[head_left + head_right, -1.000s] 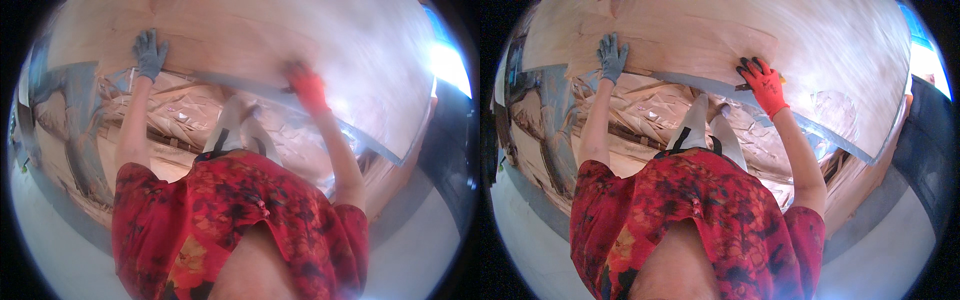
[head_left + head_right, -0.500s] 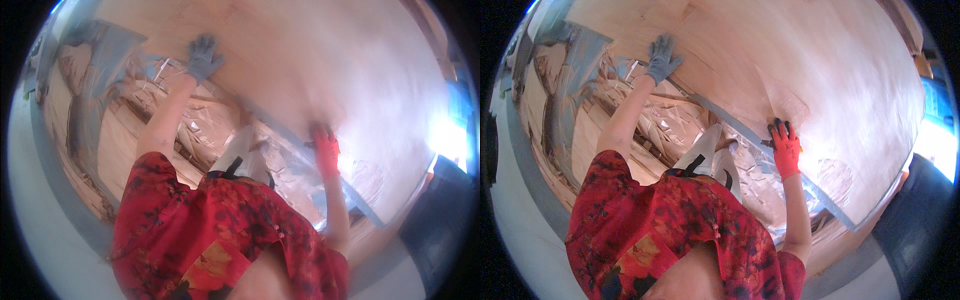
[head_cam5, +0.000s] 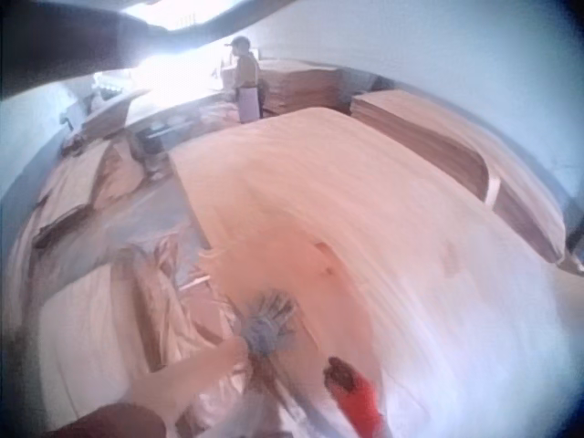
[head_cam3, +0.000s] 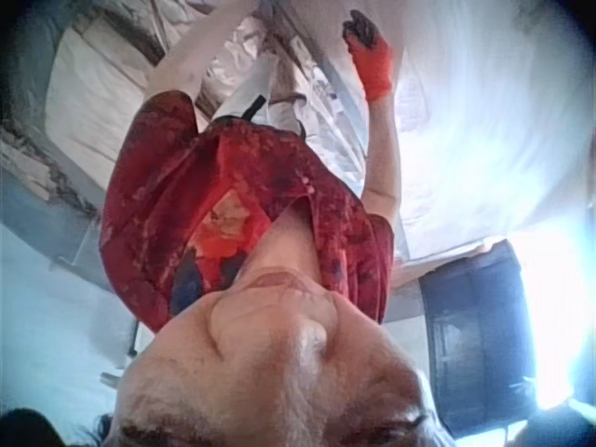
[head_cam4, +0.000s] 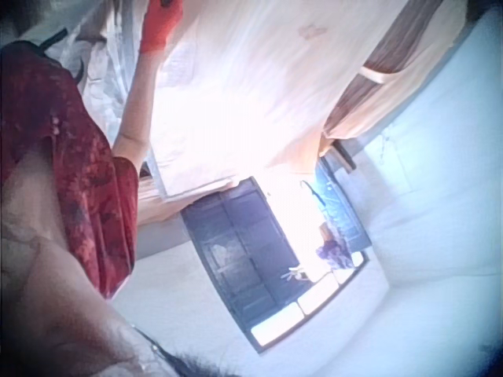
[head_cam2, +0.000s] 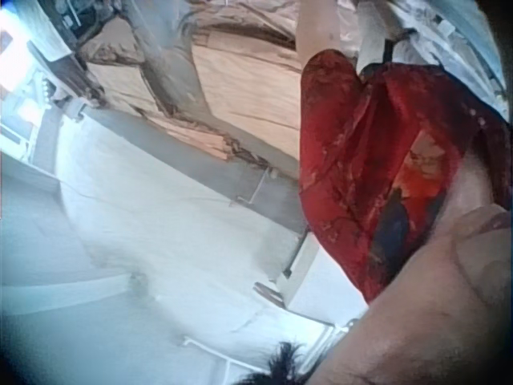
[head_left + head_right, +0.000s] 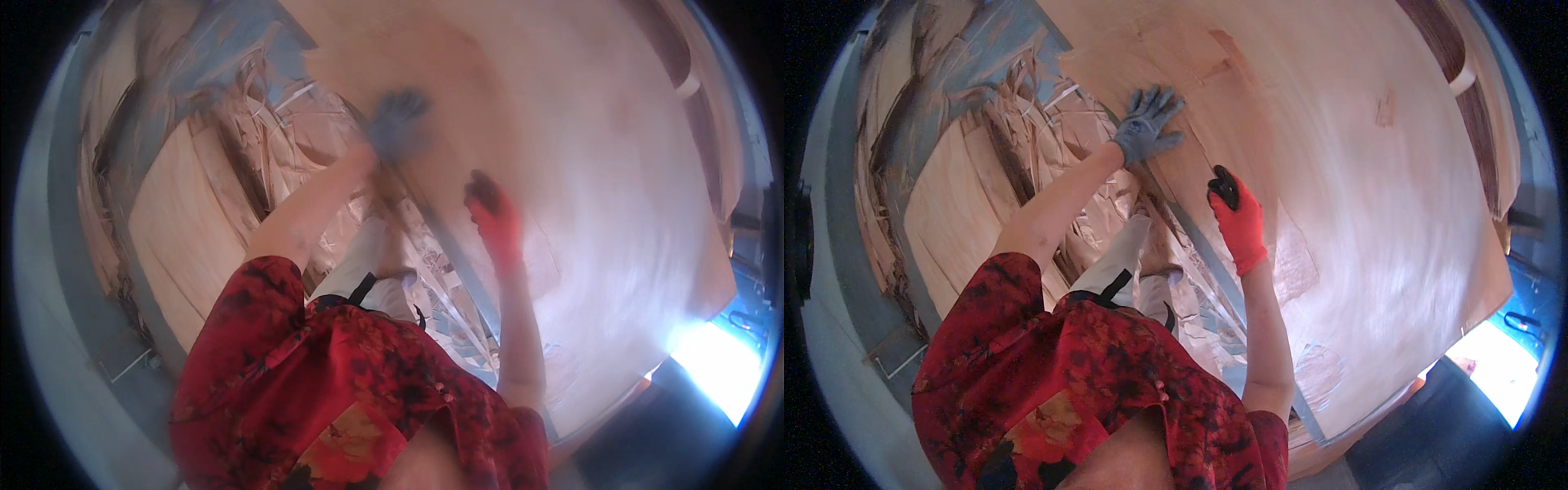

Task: The person applies wood veneer sheets to a substrate, using a utility knife to trim the edges and smoothing the surface by hand.

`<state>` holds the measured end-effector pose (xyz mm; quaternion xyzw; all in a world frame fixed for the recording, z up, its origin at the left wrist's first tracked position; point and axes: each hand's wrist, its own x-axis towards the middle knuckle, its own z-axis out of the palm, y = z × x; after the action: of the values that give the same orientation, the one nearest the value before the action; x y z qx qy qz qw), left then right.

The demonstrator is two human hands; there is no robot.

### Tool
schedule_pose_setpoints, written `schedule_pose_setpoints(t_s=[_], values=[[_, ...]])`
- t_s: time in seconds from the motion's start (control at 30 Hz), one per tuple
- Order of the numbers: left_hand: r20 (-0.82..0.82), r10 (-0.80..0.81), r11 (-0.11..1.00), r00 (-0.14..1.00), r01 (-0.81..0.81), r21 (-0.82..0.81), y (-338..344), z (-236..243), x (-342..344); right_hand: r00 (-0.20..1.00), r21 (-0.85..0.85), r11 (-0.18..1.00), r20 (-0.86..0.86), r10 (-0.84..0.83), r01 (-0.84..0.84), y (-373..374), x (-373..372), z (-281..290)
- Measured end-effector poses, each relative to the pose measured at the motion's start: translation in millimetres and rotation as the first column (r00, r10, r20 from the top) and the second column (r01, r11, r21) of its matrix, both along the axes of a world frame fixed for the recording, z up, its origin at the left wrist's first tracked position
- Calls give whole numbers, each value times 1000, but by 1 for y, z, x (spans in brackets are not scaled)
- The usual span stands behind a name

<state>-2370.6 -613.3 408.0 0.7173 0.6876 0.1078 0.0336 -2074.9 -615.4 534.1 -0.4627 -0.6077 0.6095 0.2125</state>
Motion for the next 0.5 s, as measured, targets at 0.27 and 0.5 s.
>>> schedule_pose_setpoints(t_s=[0.27, 0.5], values=[[168, 8, 994, 986, 10, -105, 4, 28, -2, 969, -152, 988, 244, 31, 7, 41, -62, -71], [309, -24, 999, 951, 34, -26, 13, 19, 9, 994, -361, 928, 88, -65, 92, 51, -41, -69]])
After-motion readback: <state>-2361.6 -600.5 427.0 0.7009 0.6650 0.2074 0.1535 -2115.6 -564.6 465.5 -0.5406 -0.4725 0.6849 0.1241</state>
